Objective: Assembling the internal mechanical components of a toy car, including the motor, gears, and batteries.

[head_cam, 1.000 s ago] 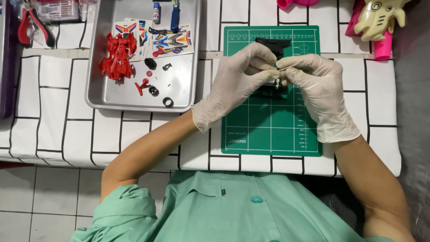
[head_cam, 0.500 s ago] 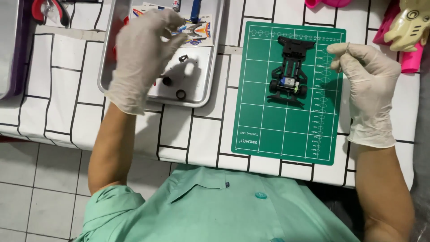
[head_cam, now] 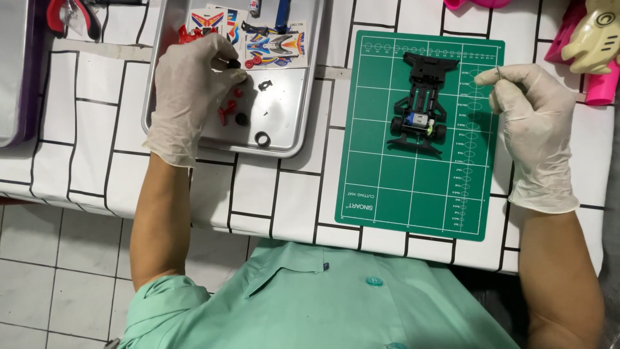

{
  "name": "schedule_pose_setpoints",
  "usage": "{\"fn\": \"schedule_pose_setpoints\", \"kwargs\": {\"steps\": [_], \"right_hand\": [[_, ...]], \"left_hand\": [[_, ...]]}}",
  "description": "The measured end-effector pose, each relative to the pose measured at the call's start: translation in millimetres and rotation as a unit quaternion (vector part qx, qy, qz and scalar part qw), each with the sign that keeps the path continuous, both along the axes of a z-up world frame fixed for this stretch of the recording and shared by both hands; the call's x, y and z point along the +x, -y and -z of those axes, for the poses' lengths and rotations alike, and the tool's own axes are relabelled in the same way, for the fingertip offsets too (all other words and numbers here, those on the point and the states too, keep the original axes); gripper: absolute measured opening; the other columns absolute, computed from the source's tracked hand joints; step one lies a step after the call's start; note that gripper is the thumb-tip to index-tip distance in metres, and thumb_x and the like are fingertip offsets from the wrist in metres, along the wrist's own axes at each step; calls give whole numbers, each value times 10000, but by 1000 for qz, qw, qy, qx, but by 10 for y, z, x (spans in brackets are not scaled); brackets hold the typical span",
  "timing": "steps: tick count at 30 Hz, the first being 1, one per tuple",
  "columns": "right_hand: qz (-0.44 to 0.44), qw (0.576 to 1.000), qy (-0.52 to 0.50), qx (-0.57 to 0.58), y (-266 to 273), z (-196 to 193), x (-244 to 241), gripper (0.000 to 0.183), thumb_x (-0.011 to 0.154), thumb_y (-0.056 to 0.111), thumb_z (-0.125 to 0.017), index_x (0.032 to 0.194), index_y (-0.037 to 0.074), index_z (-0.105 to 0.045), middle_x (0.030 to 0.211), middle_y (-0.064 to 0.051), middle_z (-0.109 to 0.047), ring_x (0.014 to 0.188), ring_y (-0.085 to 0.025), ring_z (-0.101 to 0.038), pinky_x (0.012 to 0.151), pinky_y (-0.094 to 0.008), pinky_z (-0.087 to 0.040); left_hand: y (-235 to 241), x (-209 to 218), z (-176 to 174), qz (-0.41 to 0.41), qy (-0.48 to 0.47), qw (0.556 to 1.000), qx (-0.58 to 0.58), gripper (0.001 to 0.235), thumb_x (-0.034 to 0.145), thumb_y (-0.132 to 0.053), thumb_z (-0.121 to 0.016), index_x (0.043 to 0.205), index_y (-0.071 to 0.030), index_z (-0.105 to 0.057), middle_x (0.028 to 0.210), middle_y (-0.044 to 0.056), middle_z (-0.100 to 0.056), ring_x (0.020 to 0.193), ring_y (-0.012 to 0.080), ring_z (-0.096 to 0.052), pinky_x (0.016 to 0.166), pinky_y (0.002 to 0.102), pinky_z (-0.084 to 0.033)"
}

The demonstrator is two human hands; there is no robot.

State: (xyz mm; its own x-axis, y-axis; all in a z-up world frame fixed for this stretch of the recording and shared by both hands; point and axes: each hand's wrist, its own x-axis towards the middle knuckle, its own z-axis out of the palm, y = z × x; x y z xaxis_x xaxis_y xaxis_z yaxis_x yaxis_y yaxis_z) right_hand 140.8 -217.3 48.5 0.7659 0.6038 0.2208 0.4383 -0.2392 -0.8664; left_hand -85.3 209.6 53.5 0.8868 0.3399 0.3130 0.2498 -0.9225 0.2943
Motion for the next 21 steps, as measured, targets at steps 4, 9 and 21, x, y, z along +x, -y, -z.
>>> {"fn": "schedule_pose_setpoints", "kwargs": {"steps": [4,9,21], "right_hand": [[7,1000,7,-13,-18,-38,-41,204,1202,-68,-507,1270,-87,-699,915,-108,-556,795,-146,-491,751,-257,-406],[-15,1000,-9,-12,-43,-53,-80,195,1195,-86,-527,1287,-61,-697,963,-80,-592,779,-113,-451,704,-229,-366],[-140,981,133,7,-211,-74,-250,97,1093,-109,-628,1149,-119,-707,1076,-231,-730,992,-297,-711,895,-367,-594]], "left_hand": [[343,88,-299,97,93,970,-202,287,925,83,-877,996,-16,-617,859,83,-717,752,159,-766,714,233,-604],[1191,362,-499,211,127,855,-456,280,913,33,-811,1163,20,-684,1104,165,-747,1003,195,-750,967,250,-644],[1908,817,270,231,160,722,-632,255,1008,-257,-713,1235,-142,-725,1275,58,-726,1236,175,-664,1080,290,-565]]}}
